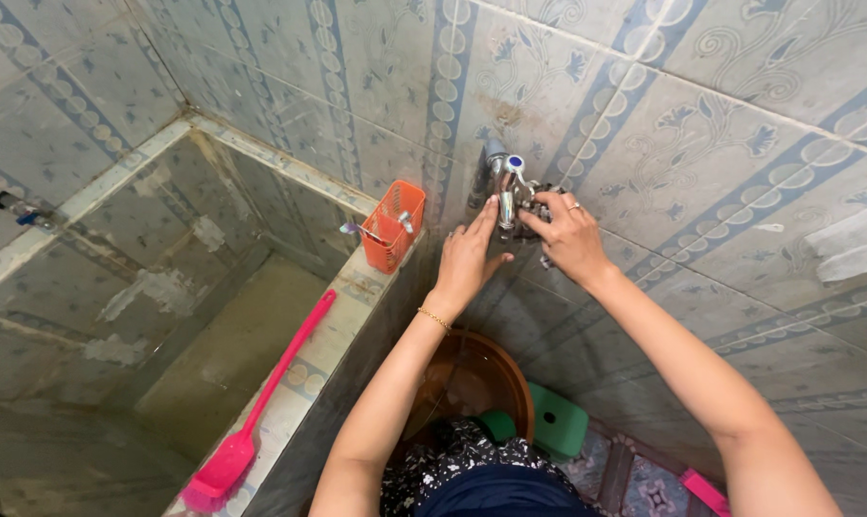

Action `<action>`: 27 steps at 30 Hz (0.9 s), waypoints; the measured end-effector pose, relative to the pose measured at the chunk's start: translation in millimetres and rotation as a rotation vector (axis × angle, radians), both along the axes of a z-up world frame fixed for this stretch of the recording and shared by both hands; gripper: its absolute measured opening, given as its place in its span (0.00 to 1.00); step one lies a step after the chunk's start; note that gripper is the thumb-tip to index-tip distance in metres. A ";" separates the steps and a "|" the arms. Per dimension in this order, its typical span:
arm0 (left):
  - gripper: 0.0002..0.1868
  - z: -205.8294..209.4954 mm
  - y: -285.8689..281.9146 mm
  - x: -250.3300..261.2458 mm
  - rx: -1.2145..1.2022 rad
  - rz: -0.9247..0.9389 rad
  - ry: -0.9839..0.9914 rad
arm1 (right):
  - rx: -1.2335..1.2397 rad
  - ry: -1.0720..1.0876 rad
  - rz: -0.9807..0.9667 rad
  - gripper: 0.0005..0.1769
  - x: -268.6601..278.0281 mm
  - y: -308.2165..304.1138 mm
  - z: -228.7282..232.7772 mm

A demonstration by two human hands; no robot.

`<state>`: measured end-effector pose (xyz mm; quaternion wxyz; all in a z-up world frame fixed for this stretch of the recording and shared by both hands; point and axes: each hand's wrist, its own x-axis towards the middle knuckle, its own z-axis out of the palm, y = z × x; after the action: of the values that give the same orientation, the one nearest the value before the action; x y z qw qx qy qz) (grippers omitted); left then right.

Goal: The person repairs a water faucet by hand and using a cloth, assembling and tightening components over a tiled water basin.

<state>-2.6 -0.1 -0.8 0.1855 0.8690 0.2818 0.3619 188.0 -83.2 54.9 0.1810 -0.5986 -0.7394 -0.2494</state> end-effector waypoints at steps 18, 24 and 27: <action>0.58 -0.1 1.5 -0.1 0.009 -0.007 -0.008 | -0.003 0.117 0.002 0.20 8.9 20.3 25.3; 0.58 -0.1 1.3 -0.7 0.007 -0.014 -0.022 | -0.243 0.354 0.049 0.17 67.8 89.5 -7.0; 0.59 0.5 2.9 -2.7 -0.010 -0.029 -0.022 | -0.487 0.319 0.107 0.11 115.6 149.2 -46.6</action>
<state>-5.3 2.8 -0.3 0.1980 0.8681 0.2688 0.3673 303.6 66.0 8.3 0.1590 -0.6164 -0.7701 0.0423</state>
